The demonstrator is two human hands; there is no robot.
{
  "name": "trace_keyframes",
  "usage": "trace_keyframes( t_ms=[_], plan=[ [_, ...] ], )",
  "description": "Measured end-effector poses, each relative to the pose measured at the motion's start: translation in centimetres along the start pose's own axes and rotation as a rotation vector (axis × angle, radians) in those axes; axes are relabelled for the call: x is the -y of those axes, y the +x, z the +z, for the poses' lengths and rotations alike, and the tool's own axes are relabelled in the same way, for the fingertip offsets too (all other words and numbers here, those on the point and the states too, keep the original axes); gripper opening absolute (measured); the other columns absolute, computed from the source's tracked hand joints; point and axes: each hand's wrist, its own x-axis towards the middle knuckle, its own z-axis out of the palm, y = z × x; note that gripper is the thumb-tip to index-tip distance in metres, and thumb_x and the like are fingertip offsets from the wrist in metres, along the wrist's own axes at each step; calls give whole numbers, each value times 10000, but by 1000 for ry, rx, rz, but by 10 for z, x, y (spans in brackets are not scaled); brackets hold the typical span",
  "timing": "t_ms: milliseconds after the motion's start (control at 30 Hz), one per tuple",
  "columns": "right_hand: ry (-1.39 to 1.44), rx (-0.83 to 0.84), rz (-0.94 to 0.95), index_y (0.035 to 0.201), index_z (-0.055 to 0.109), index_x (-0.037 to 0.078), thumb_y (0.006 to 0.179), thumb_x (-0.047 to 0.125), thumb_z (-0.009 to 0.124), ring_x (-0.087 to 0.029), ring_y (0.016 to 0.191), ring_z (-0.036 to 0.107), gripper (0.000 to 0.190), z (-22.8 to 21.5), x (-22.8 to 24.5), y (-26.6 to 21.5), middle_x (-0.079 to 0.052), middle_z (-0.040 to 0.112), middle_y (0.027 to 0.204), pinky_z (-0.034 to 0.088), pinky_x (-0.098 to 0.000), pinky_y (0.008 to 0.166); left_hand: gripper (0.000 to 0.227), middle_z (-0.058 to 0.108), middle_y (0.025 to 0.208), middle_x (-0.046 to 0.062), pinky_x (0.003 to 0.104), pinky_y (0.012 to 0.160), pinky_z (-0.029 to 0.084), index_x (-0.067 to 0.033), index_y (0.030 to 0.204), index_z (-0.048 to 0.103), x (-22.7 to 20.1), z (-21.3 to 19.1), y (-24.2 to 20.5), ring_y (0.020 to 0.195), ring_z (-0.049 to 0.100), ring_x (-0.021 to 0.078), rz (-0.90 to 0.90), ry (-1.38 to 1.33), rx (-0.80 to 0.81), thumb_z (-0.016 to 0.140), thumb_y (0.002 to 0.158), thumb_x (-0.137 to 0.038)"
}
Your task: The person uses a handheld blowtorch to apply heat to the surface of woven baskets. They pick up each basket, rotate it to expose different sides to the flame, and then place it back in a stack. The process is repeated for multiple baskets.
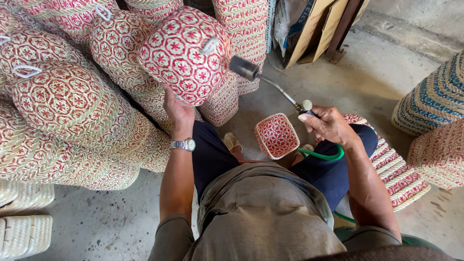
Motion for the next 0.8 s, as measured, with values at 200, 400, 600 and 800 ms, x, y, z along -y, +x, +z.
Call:
trace_keyframes(
  t_ms=[200, 400, 600, 800],
  plan=[
    [-43, -10, -24, 780, 648, 5, 967, 336, 672, -78, 476, 510, 381, -6, 0, -2, -12, 564, 583, 440, -293, 442, 402, 701, 1216, 122, 438, 1019, 583, -40, 1221, 675, -10, -12, 8, 1133, 688, 232, 172, 313, 80, 616, 1004, -372],
    [-179, -97, -82, 787, 647, -4, 977, 374, 677, -75, 491, 523, 424, -18, 11, 9, -8, 576, 581, 437, -297, 451, 400, 504, 658, -73, 206, 619, 259, -104, 806, 606, -23, -19, 13, 586, 333, 7, 377, 720, 159, 662, 1144, -311],
    [-137, -27, -140, 923, 706, 33, 964, 391, 691, -91, 525, 504, 361, 0, 34, 20, -24, 580, 605, 430, -320, 462, 310, 578, 705, -82, 200, 537, 322, -115, 864, 667, 5, 2, 5, 578, 432, 18, 201, 668, 205, 569, 1064, -330],
    [-259, 15, -96, 985, 720, 67, 909, 391, 689, -105, 466, 576, 334, -8, 28, -10, -13, 630, 564, 472, -299, 436, 354, 718, 1187, 96, 347, 945, 605, -33, 1222, 667, 0, 9, 11, 1095, 703, 147, 54, 467, 90, 516, 1065, -312]
  ],
)
